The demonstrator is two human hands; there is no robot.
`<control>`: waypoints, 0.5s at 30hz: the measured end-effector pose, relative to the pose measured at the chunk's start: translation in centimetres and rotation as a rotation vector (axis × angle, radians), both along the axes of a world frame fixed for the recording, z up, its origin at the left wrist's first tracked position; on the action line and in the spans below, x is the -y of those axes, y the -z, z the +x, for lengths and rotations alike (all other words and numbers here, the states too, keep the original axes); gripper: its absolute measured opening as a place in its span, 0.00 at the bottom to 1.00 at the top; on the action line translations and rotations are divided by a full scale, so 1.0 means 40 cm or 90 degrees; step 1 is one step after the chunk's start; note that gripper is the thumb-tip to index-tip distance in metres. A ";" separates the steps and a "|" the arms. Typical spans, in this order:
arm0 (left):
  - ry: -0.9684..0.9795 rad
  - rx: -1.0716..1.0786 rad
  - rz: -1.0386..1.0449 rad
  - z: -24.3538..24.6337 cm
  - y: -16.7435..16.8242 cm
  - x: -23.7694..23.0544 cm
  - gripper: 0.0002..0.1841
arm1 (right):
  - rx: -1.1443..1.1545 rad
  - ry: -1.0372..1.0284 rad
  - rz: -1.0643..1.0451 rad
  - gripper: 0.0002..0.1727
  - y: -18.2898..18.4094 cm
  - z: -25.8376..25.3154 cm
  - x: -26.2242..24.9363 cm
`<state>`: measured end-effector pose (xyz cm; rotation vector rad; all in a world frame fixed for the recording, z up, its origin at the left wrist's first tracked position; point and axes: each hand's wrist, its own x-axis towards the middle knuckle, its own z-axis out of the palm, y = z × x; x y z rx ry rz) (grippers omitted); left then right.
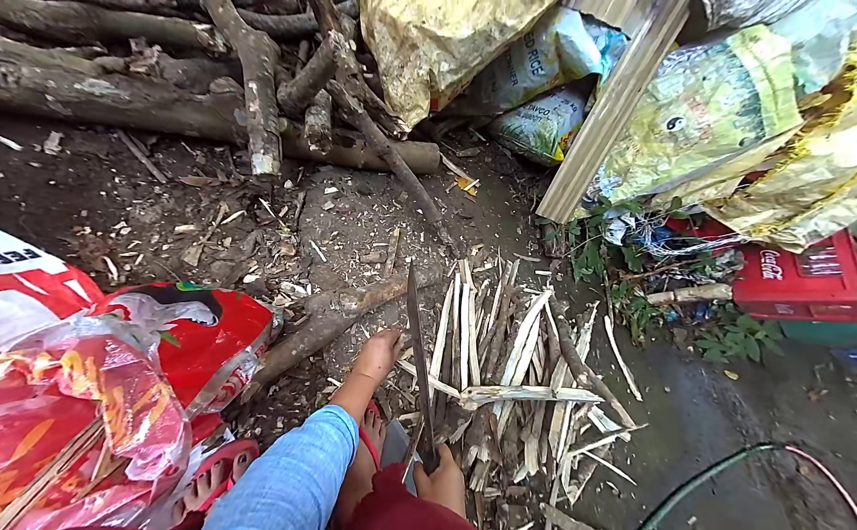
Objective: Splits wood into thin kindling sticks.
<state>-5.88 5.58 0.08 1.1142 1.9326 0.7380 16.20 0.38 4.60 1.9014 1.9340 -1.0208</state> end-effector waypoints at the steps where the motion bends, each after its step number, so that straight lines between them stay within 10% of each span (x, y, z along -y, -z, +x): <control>1: 0.002 0.001 -0.004 0.000 -0.005 -0.002 0.19 | -0.007 0.003 0.000 0.26 -0.006 0.000 0.001; 15: -0.031 -0.008 0.131 0.007 -0.024 -0.011 0.17 | -0.081 0.013 0.025 0.26 -0.034 0.007 0.008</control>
